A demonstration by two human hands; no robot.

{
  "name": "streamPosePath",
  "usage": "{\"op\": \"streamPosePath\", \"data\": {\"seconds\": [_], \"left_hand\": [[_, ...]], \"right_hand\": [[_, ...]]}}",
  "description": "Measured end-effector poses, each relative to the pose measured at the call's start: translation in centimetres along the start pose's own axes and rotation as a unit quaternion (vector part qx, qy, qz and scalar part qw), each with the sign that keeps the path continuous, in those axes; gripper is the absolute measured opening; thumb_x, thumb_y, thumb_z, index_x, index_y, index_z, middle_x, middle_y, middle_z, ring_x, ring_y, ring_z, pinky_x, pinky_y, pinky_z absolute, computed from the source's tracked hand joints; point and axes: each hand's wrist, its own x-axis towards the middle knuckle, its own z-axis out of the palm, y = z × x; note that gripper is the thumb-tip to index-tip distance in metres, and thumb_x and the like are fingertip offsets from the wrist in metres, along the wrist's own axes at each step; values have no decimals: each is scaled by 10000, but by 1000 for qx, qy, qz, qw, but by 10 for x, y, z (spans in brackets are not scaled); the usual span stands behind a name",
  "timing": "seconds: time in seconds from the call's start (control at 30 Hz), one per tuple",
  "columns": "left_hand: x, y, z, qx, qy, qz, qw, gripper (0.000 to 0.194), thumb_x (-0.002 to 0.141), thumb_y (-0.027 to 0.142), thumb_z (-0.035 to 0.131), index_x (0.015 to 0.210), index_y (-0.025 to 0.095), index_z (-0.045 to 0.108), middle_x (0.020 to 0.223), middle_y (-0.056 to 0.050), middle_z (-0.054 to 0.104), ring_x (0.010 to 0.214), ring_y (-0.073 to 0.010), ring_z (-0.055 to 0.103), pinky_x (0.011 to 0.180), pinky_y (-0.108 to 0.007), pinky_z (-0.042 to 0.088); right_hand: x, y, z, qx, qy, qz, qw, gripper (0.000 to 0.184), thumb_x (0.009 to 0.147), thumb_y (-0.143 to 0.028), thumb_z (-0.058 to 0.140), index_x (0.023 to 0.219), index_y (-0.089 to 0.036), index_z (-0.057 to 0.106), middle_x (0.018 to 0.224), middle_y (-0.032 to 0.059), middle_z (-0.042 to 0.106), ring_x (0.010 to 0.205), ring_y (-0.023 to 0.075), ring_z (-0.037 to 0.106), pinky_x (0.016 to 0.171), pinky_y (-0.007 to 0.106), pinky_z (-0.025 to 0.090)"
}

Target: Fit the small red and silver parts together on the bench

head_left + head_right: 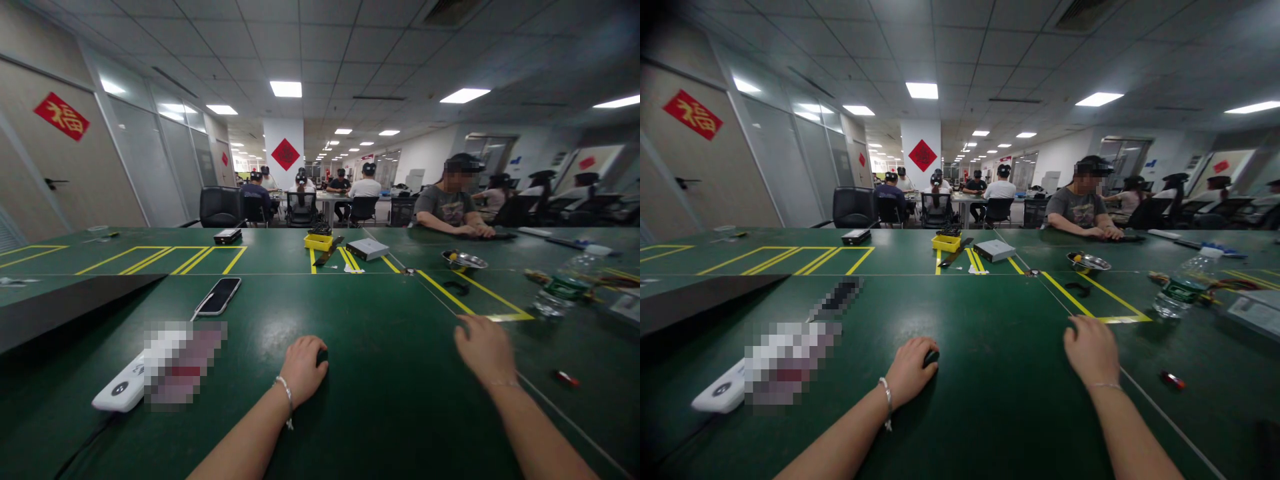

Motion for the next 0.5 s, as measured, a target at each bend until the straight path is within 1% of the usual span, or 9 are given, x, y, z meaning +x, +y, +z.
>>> {"op": "streamPosePath", "data": {"seconds": [0.07, 0.13, 0.2, 0.23, 0.3, 0.37, 0.4, 0.43, 0.5], "left_hand": [[0, 0, 0, 2, 0, 0, 1000, 242, 690, 233, 485, 931, 230, 501, 1012, -20, 522, 1015, -195, 414, 843, -327, 302], [-1, 0, -1, 0, 1, 1, 1000, 312, 690, 241, 488, 1002, 232, 477, 1040, -26, 518, 1029, -197, 411, 857, -333, 296], [-3, 1, -1, -5, -7, 18, 1000, 434, 682, 250, 503, 1107, 241, 411, 1091, -28, 503, 1049, -196, 405, 878, -341, 284], [-3, 2, -1, -6, -14, 34, 999, 485, 678, 252, 510, 1144, 248, 377, 1123, -26, 489, 1064, -196, 396, 890, -349, 274], [-4, 3, 0, -2, -29, 69, 997, 503, 680, 255, 510, 1161, 267, 363, 1179, -16, 456, 1100, -197, 366, 913, -369, 249], [-5, 3, 1, 8, -39, 87, 995, 438, 694, 267, 497, 1123, 277, 411, 1213, -7, 429, 1128, -201, 336, 926, -384, 228], [-5, 3, 1, 12, -43, 90, 995, 406, 701, 277, 491, 1103, 279, 434, 1219, -5, 424, 1134, -202, 330, 928, -388, 223], [-5, 3, 0, 13, -48, 89, 995, 387, 705, 290, 487, 1090, 281, 448, 1221, -4, 422, 1136, -203, 327, 928, -390, 222], [-5, 3, -1, 11, -56, 85, 995, 377, 711, 309, 483, 1086, 282, 457, 1222, -6, 421, 1139, -207, 325, 926, -393, 224]], "right_hand": [[-4, -58, -4, 54, -36, -106, 992, 359, 748, -279, 341, 981, -111, 555, 1041, 110, 520, 1034, 220, 403, 910, 373, 279], [-17, -110, -9, 101, -85, -200, 971, 367, 762, -302, 344, 1049, -168, 530, 1124, 71, 485, 1119, 218, 328, 935, 391, 252], [-34, -149, -14, 135, -133, -267, 945, 381, 761, -336, 365, 1103, -225, 492, 1212, 42, 417, 1179, 233, 239, 947, 431, 217], [-42, -162, -17, 151, -160, -293, 930, 391, 762, -350, 368, 1125, -245, 470, 1238, 31, 391, 1192, 235, 214, 949, 441, 207], [-54, -176, -20, 177, -211, -331, 902, 414, 768, -379, 362, 1162, -269, 427, 1255, 16, 374, 1197, 229, 209, 952, 441, 206], [-55, -175, -21, 193, -238, -353, 884, 428, 776, -401, 345, 1183, -281, 396, 1240, 5, 397, 1180, 216, 253, 950, 429, 222], [-52, -170, -20, 195, -236, -354, 884, 427, 781, -403, 335, 1185, -278, 392, 1221, 5, 419, 1160, 207, 291, 946, 422, 235], [-46, -162, -19, 194, -223, -346, 890, 417, 787, -396, 324, 1176, -270, 405, 1191, 9, 452, 1129, 197, 336, 937, 412, 254], [-28, -140, -17, 180, -175, -300, 920, 380, 800, -348, 299, 1116, -231, 473, 1087, 30, 532, 1029, 176, 437, 899, 384, 309]]}}
